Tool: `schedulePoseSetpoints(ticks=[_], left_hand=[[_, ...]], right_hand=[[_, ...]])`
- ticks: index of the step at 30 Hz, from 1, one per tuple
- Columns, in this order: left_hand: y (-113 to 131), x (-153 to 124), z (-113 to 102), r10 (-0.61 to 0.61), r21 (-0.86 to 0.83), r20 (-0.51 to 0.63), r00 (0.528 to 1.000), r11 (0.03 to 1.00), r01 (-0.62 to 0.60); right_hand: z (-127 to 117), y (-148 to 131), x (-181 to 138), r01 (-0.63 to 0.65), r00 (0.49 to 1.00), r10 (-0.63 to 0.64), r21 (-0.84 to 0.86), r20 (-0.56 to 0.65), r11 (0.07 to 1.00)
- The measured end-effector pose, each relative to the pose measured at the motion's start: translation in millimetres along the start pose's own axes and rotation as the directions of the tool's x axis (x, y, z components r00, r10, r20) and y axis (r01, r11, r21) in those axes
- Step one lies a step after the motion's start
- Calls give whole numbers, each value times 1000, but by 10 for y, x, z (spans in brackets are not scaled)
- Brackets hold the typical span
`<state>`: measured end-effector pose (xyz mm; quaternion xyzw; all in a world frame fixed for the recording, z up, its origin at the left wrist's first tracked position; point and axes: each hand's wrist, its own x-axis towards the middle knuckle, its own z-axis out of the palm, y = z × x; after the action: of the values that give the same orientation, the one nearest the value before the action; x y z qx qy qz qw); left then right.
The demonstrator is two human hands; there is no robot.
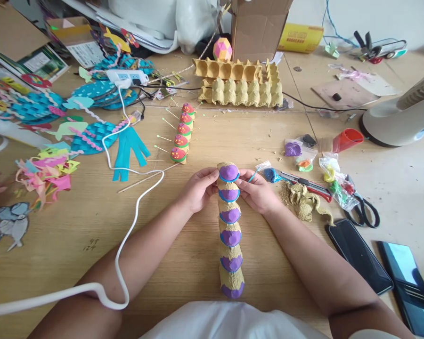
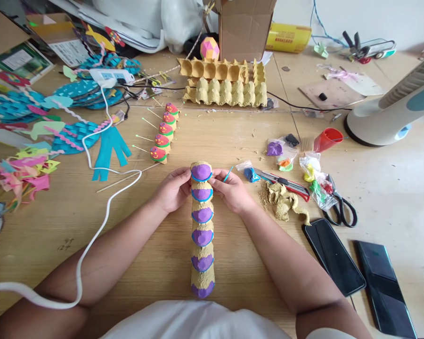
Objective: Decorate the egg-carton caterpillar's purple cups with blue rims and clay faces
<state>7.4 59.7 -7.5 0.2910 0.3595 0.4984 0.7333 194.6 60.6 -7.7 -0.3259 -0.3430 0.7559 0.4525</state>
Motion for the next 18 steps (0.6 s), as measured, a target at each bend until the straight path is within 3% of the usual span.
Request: schedulePoseSetpoints(ticks=[18], left_hand=[[-10, 26, -36, -48, 15, 58, 997, 999, 47]], right_hand=[[-12, -31, 9, 2, 999, -1, 14, -47, 1000]])
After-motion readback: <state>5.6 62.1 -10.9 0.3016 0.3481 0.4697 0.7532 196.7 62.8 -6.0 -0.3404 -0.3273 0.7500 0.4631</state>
